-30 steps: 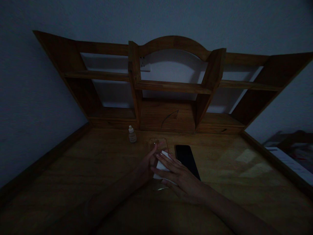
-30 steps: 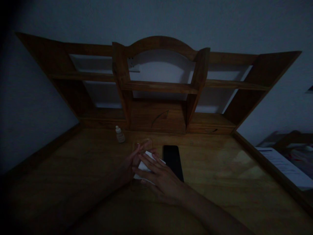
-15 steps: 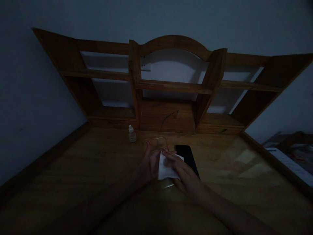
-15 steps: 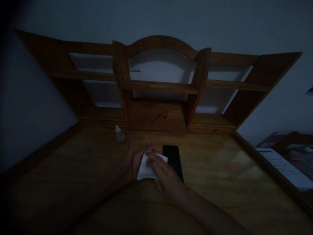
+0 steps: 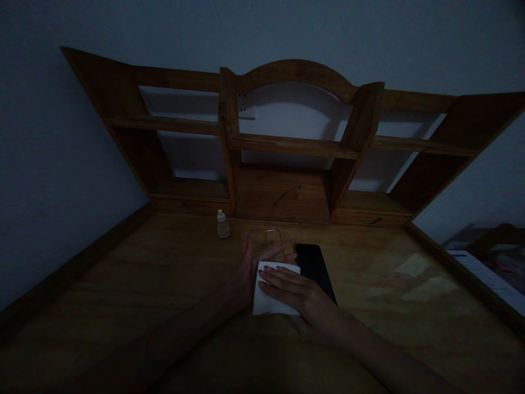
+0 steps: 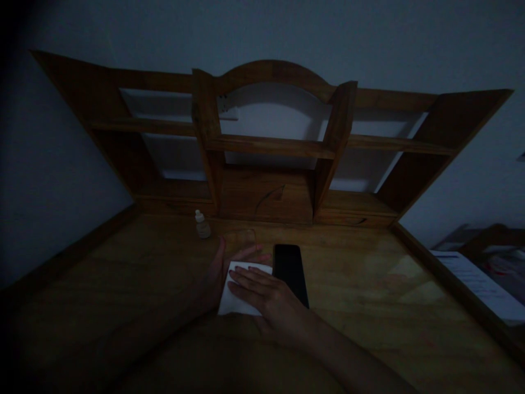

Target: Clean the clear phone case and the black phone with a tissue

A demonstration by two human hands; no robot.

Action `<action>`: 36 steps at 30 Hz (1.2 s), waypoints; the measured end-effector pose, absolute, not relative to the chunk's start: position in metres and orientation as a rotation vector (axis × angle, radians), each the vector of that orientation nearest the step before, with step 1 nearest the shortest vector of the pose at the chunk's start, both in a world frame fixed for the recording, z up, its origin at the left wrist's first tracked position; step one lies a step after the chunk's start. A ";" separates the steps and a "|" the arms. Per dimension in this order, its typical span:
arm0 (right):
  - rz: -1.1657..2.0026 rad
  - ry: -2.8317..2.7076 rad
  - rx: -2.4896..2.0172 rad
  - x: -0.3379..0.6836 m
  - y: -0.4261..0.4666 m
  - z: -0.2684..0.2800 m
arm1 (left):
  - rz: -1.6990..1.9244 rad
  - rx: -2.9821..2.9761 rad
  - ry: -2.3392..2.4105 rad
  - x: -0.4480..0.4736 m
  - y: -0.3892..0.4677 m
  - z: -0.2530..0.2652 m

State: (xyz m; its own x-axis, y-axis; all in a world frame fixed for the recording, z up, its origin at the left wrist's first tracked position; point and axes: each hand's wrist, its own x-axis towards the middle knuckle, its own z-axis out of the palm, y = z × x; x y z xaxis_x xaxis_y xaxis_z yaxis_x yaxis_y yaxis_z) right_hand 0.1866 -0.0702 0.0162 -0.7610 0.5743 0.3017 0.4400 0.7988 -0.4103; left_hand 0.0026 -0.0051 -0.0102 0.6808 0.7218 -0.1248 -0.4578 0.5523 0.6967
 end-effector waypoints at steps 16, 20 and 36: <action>0.795 -2.293 -0.523 0.186 -0.071 0.009 | 0.694 0.509 0.405 0.001 -0.008 -0.003; 0.703 -2.265 -0.526 0.191 -0.068 0.005 | 0.690 0.502 0.446 0.000 -0.005 -0.003; 0.451 -2.276 -0.577 0.198 -0.065 0.018 | 0.771 0.481 0.641 -0.003 0.005 -0.003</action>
State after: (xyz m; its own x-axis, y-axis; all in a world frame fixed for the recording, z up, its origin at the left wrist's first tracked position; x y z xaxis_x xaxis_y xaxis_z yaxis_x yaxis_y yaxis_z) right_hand 0.1985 -0.0653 0.0181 -0.6301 0.5264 0.5708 0.2693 0.8376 -0.4753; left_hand -0.0025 0.0049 -0.0030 0.5469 0.7605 -0.3501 -0.4828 0.6281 0.6102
